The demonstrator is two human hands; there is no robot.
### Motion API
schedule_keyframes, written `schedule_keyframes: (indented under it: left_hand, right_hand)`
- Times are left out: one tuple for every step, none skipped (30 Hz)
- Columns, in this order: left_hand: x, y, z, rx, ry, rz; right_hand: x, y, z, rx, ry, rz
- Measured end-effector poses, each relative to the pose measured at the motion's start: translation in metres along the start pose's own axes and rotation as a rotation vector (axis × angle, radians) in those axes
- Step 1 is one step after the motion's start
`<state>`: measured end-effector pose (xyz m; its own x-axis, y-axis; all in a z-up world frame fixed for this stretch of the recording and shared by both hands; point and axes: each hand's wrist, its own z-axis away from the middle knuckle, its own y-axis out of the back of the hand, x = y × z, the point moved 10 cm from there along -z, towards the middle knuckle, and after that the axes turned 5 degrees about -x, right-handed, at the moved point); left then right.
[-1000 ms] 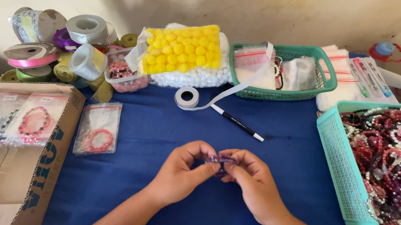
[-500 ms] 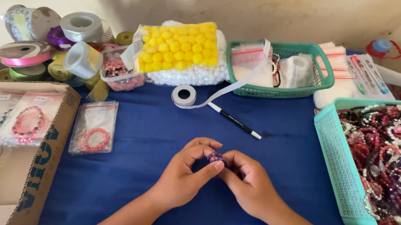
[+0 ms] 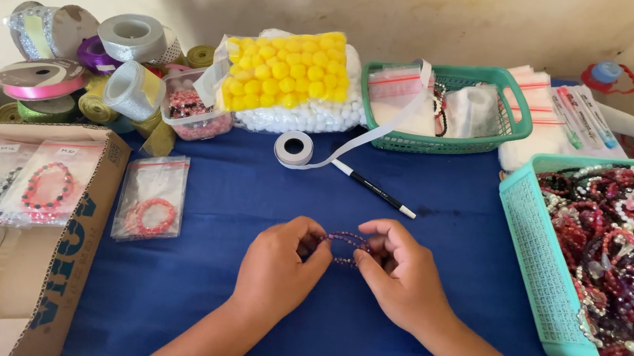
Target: The person places bracelets into small plastic bags, labels the bags using a marker, and organizes them into a cardboard box.
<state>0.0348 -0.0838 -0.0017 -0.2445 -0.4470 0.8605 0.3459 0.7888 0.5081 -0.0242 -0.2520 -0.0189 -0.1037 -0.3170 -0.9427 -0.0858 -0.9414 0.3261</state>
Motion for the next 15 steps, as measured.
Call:
schedule_keyframes:
  left_hand:
    - [0.000,0.000,0.001,0.001,0.001,0.001]
    - [0.006,0.002,0.002,0.026,-0.053,-0.113]
    - [0.012,0.003,0.003,0.050,-0.107,-0.227]
    - [0.012,0.002,0.003,0.051,-0.106,-0.227]
    - [0.016,0.004,0.005,0.079,-0.145,-0.225]
    - [0.020,0.005,0.006,0.106,-0.184,-0.223]
    - [0.021,0.007,0.006,0.106,-0.184,-0.222]
    - [0.023,0.009,0.007,0.097,-0.212,-0.170]
    - [0.026,0.010,0.007,0.088,-0.239,-0.118]
    - [0.023,0.014,0.006,0.090,-0.238,-0.117]
    - [0.034,0.012,0.009,0.038,-0.390,-0.140]
    - [0.044,0.008,0.015,-0.019,-0.540,-0.163]
    - [0.043,0.010,0.014,-0.019,-0.539,-0.163]
    - [0.046,0.004,0.014,-0.092,-0.578,-0.225]
    - [0.048,-0.003,0.016,-0.165,-0.617,-0.286]
  right_hand:
    - [0.001,-0.001,0.000,-0.002,0.000,0.001]
    - [0.000,-0.001,0.000,0.002,0.013,0.054]
    - [-0.001,-0.002,0.000,0.006,0.026,0.108]
    - [-0.007,-0.003,0.001,0.005,0.026,0.108]
    - [-0.017,-0.001,0.003,0.041,0.069,0.189]
    - [-0.028,0.001,0.005,0.078,0.112,0.270]
    - [-0.025,0.004,0.006,0.078,0.111,0.270]
    - [-0.035,0.006,0.008,0.095,0.228,0.343]
    - [-0.044,0.006,0.012,0.111,0.346,0.414]
    - [-0.045,0.009,0.012,0.109,0.347,0.415]
    - [-0.051,0.004,0.014,0.059,0.422,0.466]
    - [-0.056,-0.001,0.018,0.009,0.495,0.516]
    - [-0.059,0.000,0.018,0.008,0.494,0.516]
    - [-0.062,-0.005,0.018,-0.038,0.498,0.572]
    - [-0.063,-0.010,0.019,-0.084,0.502,0.629]
